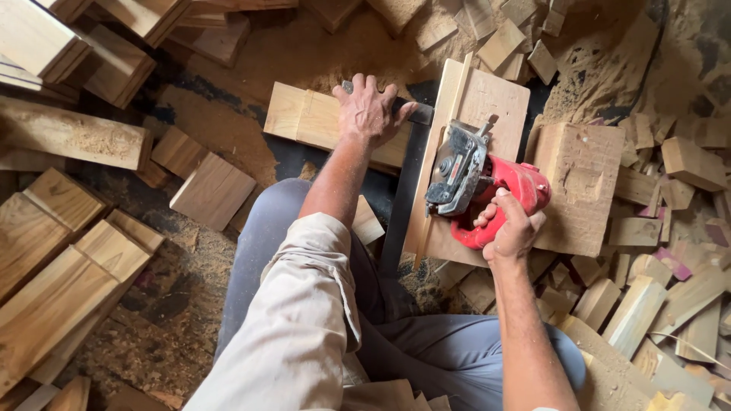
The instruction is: Measure and cut small wooden blocks using a square and a hand-held circular saw.
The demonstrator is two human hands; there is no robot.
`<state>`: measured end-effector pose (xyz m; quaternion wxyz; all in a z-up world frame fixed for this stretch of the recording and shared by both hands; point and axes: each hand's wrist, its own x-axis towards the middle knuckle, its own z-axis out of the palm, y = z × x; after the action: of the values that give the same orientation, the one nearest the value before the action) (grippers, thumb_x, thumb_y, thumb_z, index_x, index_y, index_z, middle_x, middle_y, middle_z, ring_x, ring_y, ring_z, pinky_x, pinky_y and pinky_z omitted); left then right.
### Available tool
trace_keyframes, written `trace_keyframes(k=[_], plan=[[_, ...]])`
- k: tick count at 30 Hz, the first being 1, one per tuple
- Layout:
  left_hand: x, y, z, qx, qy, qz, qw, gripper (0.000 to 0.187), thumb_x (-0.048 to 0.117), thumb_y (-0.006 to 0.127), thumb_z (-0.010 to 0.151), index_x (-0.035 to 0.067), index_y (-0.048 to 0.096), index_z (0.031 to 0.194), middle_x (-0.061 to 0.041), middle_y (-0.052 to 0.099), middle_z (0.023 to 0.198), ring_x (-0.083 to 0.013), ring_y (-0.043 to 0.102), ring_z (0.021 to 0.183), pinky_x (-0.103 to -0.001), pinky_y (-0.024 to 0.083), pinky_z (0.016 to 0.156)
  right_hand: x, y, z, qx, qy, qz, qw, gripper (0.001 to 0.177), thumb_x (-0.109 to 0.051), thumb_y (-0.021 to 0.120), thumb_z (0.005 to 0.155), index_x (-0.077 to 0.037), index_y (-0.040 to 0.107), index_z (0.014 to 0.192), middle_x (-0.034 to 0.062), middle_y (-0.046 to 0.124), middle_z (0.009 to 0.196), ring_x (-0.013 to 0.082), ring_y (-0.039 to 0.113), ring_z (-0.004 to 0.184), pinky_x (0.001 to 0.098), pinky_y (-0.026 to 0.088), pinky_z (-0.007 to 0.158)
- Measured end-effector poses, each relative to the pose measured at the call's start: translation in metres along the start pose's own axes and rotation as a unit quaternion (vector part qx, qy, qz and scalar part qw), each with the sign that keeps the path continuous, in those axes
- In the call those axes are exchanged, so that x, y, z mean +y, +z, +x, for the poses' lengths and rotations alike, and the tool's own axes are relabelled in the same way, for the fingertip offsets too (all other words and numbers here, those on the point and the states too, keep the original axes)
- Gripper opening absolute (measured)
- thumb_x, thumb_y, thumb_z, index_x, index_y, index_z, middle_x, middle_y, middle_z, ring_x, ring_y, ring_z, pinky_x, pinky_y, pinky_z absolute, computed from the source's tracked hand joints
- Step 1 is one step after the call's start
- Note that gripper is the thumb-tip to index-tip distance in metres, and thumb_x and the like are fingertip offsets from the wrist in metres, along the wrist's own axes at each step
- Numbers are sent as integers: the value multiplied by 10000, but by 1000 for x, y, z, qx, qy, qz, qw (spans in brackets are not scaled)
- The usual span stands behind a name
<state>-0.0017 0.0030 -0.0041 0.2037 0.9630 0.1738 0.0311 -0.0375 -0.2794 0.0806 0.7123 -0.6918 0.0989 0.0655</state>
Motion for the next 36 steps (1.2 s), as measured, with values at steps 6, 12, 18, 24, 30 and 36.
trace_keyframes(k=[6, 12, 18, 24, 30, 36], plan=[[0, -3, 0, -19, -6, 12, 1000, 622, 726, 399, 974, 220, 665, 1218, -151, 578, 1196, -310, 462, 1195, -626, 335, 923, -8, 9, 6, -11, 5, 4, 1000, 106, -119, 664, 879, -24, 631, 912, 57, 577, 684, 155, 548, 507, 315, 488, 435], [-1, 0, 0, -29, -8, 17, 999, 632, 727, 380, 978, 217, 665, 1217, -144, 574, 1184, -307, 454, 1196, -635, 320, 929, -10, 12, 15, -20, 2, -9, 1000, 155, -150, 671, 890, -16, 605, 852, 66, 559, 660, 168, 541, 502, 320, 494, 445], [-1, 2, 0, -26, -7, 12, 1000, 625, 717, 387, 981, 219, 665, 1237, -140, 578, 1179, -301, 456, 1195, -642, 315, 935, -13, 18, 28, -17, 5, -15, 1000, 168, -160, 676, 885, -18, 597, 846, 62, 553, 644, 170, 538, 492, 319, 491, 447], [-1, 1, 1, -31, -9, 9, 999, 620, 717, 403, 976, 220, 668, 1234, -138, 576, 1209, -306, 451, 1210, -646, 321, 926, -19, 29, 41, -12, -2, -26, 1000, 158, -166, 663, 884, -27, 597, 845, 60, 553, 627, 163, 539, 477, 316, 499, 436], [-3, 0, 1, -16, -10, 10, 1000, 617, 721, 424, 952, 230, 675, 1228, -130, 585, 1204, -295, 458, 1204, -639, 333, 921, -19, 44, 79, -17, -14, -14, 1000, 194, -181, 668, 888, -33, 574, 805, 57, 535, 611, 165, 508, 442, 317, 468, 405], [-2, -2, 0, -15, -2, -2, 1000, 614, 721, 429, 965, 222, 688, 1214, -135, 593, 1202, -289, 475, 1187, -629, 336, 930, -35, 62, 112, 3, -20, -15, 1000, 206, -177, 684, 863, -43, 563, 765, 41, 538, 598, 153, 498, 444, 304, 449, 401]])
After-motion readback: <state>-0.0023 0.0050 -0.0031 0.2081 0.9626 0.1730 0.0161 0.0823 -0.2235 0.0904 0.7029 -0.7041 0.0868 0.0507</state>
